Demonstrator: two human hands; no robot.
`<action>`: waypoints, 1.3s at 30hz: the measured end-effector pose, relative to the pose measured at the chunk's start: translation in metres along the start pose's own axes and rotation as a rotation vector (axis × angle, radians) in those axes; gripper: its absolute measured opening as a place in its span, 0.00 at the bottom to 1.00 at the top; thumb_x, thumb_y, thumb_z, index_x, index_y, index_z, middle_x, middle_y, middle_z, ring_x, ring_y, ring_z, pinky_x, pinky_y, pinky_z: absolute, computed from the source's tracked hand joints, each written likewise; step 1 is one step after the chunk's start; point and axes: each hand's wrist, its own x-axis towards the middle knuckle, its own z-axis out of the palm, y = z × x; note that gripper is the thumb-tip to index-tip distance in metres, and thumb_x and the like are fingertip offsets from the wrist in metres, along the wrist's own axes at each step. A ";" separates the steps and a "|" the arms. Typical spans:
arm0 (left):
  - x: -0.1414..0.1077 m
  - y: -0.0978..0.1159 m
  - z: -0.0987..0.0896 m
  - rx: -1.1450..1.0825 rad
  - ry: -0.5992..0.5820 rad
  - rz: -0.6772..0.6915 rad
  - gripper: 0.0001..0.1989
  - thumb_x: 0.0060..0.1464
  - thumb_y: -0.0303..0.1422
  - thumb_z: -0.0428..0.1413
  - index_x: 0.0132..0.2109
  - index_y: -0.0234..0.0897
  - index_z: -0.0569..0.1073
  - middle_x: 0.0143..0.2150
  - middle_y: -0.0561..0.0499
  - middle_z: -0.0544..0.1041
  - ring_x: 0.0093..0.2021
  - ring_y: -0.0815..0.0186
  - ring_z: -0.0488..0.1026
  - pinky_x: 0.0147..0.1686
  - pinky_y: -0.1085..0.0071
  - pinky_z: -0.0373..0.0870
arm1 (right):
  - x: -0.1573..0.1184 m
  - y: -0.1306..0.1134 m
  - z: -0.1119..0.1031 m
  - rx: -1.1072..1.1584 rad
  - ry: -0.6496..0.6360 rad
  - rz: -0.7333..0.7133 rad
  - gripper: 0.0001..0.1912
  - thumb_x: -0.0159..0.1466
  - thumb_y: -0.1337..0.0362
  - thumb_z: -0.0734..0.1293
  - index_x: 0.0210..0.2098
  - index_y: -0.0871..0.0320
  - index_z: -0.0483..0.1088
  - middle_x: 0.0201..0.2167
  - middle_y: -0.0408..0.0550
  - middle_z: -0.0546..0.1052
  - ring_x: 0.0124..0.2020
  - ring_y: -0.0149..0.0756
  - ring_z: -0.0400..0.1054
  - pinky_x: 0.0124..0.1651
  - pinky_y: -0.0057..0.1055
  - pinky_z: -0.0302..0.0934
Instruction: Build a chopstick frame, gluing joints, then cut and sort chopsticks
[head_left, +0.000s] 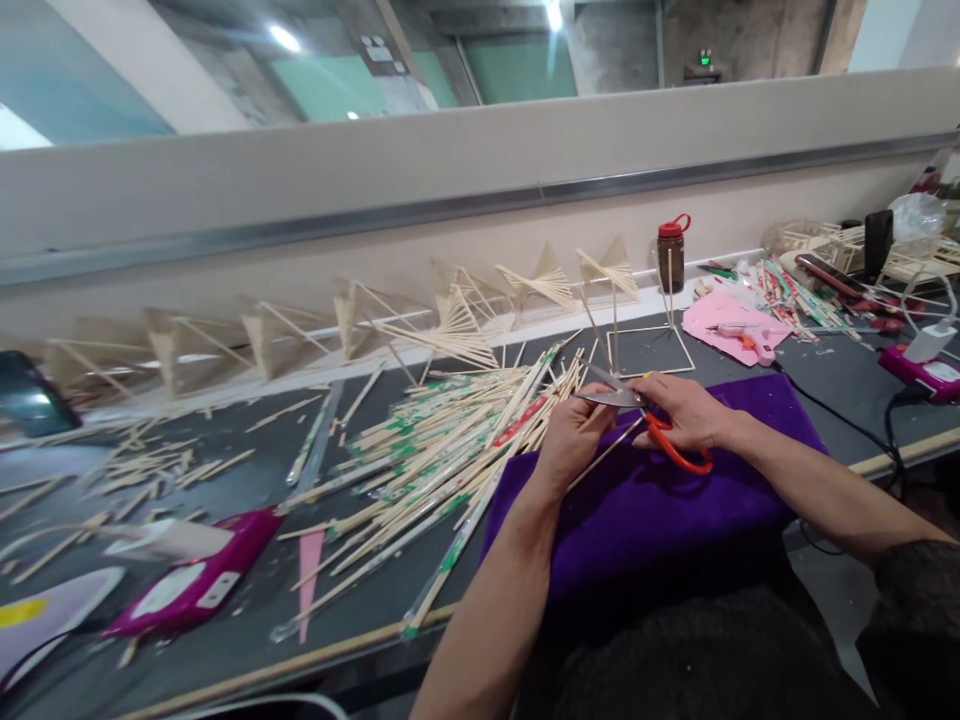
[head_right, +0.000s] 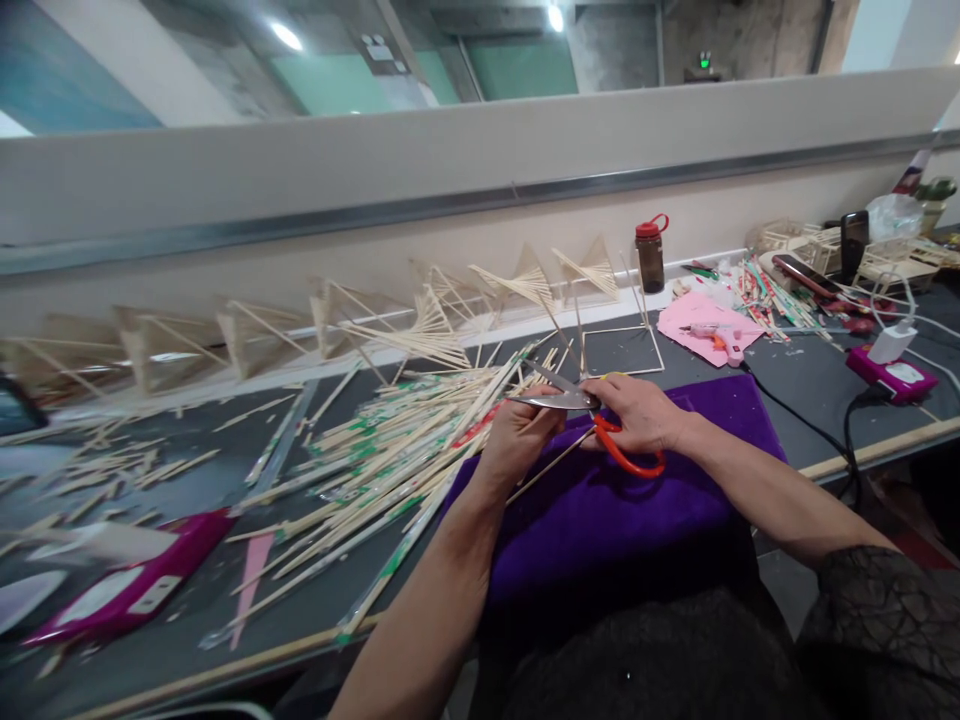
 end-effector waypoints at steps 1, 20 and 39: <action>0.000 0.000 0.000 0.004 0.000 0.004 0.17 0.55 0.45 0.58 0.27 0.36 0.70 0.20 0.56 0.65 0.21 0.72 0.58 0.23 0.74 0.56 | 0.000 0.000 0.000 0.000 -0.001 -0.003 0.33 0.58 0.52 0.72 0.59 0.54 0.63 0.50 0.55 0.73 0.49 0.44 0.68 0.50 0.42 0.63; 0.000 -0.007 0.001 -0.006 -0.008 -0.002 0.20 0.55 0.49 0.57 0.29 0.35 0.73 0.23 0.55 0.65 0.22 0.73 0.58 0.24 0.73 0.54 | -0.002 0.002 0.000 -0.016 0.006 -0.038 0.33 0.58 0.51 0.72 0.58 0.56 0.63 0.50 0.57 0.73 0.49 0.47 0.69 0.51 0.45 0.64; -0.002 -0.001 0.003 -0.098 -0.010 0.032 0.18 0.53 0.47 0.59 0.27 0.36 0.72 0.24 0.53 0.70 0.23 0.72 0.64 0.28 0.73 0.61 | -0.006 0.002 0.000 -0.015 0.035 -0.019 0.32 0.58 0.52 0.71 0.58 0.53 0.63 0.48 0.54 0.73 0.44 0.45 0.69 0.47 0.43 0.64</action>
